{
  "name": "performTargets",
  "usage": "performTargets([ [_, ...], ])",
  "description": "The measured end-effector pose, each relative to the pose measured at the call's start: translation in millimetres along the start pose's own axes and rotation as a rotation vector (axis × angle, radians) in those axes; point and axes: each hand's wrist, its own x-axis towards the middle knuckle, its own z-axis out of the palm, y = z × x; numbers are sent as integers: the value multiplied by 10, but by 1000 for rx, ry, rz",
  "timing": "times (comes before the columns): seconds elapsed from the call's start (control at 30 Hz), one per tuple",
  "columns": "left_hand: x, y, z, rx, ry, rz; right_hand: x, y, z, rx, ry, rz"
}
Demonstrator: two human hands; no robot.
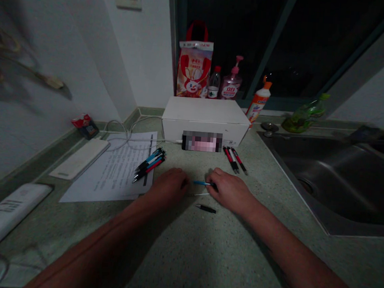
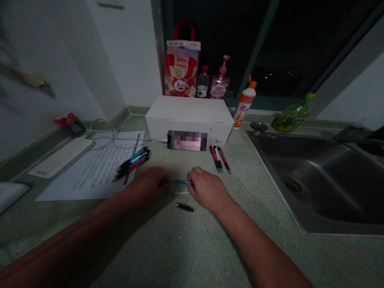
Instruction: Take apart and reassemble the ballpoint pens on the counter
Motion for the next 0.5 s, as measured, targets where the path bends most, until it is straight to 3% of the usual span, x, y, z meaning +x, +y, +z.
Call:
performTargets([
  [0.17,-7,-17,26,-25,46,2,-1,0,17,1,16,-13],
  [0.37,25,-172,-29,-89,148,-158,1,10,8,15,14,-2],
  [0.5,53,-175,2,-77,106,-74,2,4,7,26,15,-1],
])
